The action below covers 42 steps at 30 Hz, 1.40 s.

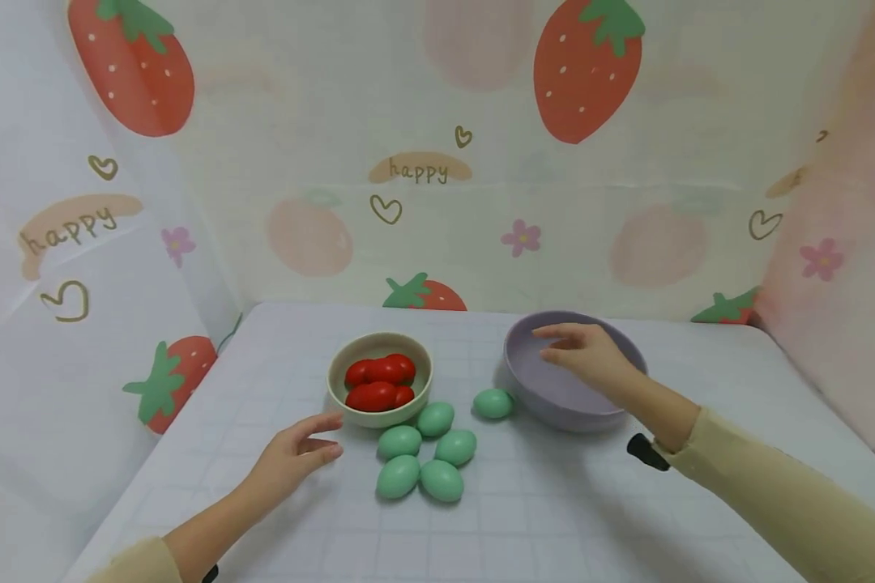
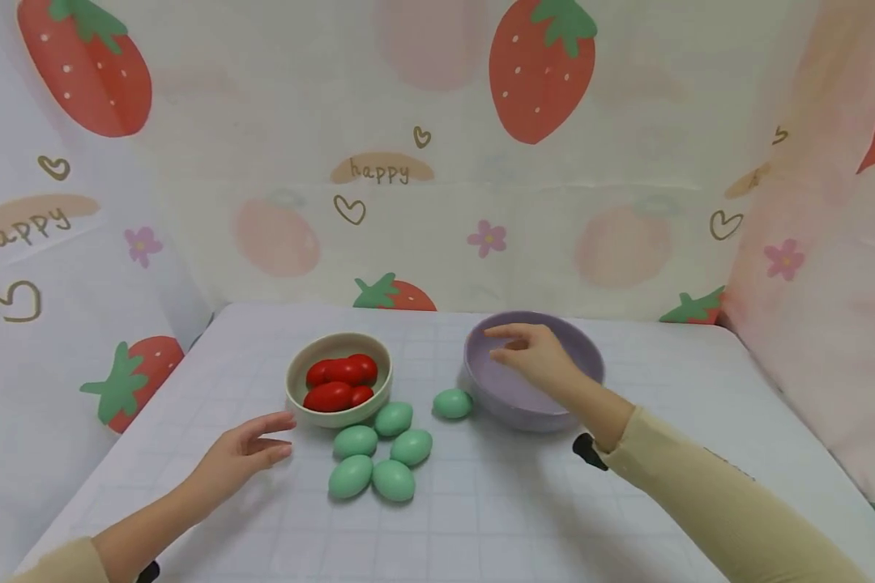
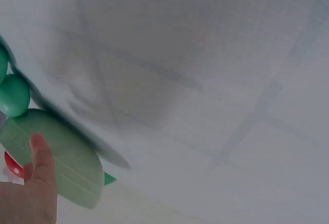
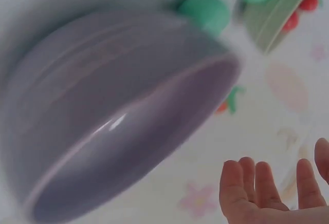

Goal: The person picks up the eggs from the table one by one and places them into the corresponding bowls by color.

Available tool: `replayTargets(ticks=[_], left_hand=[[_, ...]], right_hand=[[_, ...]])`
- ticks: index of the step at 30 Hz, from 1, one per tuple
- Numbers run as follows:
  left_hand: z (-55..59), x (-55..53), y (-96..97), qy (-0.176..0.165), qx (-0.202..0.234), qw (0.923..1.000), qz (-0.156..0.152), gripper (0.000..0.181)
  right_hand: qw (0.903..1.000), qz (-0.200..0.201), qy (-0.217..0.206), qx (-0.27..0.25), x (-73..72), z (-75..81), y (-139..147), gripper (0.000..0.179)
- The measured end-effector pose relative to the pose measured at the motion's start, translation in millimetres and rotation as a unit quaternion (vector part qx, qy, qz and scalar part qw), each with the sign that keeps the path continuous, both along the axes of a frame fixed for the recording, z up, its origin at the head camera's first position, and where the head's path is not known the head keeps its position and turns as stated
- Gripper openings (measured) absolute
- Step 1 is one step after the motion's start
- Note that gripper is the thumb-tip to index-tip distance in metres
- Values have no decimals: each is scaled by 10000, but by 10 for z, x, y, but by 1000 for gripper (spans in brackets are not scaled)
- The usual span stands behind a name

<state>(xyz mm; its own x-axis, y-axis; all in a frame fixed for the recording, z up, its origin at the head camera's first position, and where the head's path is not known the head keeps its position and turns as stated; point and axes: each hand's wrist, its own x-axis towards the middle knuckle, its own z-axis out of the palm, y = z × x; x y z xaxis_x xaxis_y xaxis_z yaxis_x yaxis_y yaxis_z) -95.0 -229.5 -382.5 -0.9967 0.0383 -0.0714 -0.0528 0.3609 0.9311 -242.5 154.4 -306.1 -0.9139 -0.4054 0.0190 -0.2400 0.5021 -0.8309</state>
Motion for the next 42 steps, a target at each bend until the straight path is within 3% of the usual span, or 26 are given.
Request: replayTargets(ticks=[4, 9, 14, 18, 21, 24, 30, 33, 37, 42], left_hand=[[-33, 32, 94, 4, 3, 9987, -514, 51], [-66, 4, 212, -14, -81, 9931, -1169, 48], [-128, -2, 304, 564, -284, 9856, -1571, 45], [-171, -16, 341, 803, -424, 9795, -1797, 44], [-189, -34, 357, 958, -580, 9745, -1943, 44], [-204, -50, 373, 1161, -715, 9685, -2082, 45], [-234, -83, 408, 1221, -1027, 9598, -2311, 45], [-244, -97, 423, 1200, -1203, 9576, -2328, 46], [-244, -114, 441, 1354, -1680, 9499, -2262, 45], [-260, -166, 465, 1561, -2119, 9399, -2173, 45]], right_hand=[[9995, -280, -76, 94, -33, -2, 356, 47], [9979, -531, -82, 349, -81, -120, 697, 56], [9961, -763, -321, 305, -124, -308, 939, 61], [9893, -1204, -773, -265, -169, -503, 1048, 62], [9794, -1421, -1024, -1000, -201, -636, 1062, 60], [9632, -1509, -1239, -1847, -231, -722, 1032, 60], [9059, -1732, -1783, -3429, -274, -762, 981, 58], [8880, -1742, -1878, -3820, -283, -760, 977, 56], [8822, -1760, -2010, -3876, -282, -768, 975, 55], [8883, -1906, -2045, -3645, -280, -788, 967, 54]])
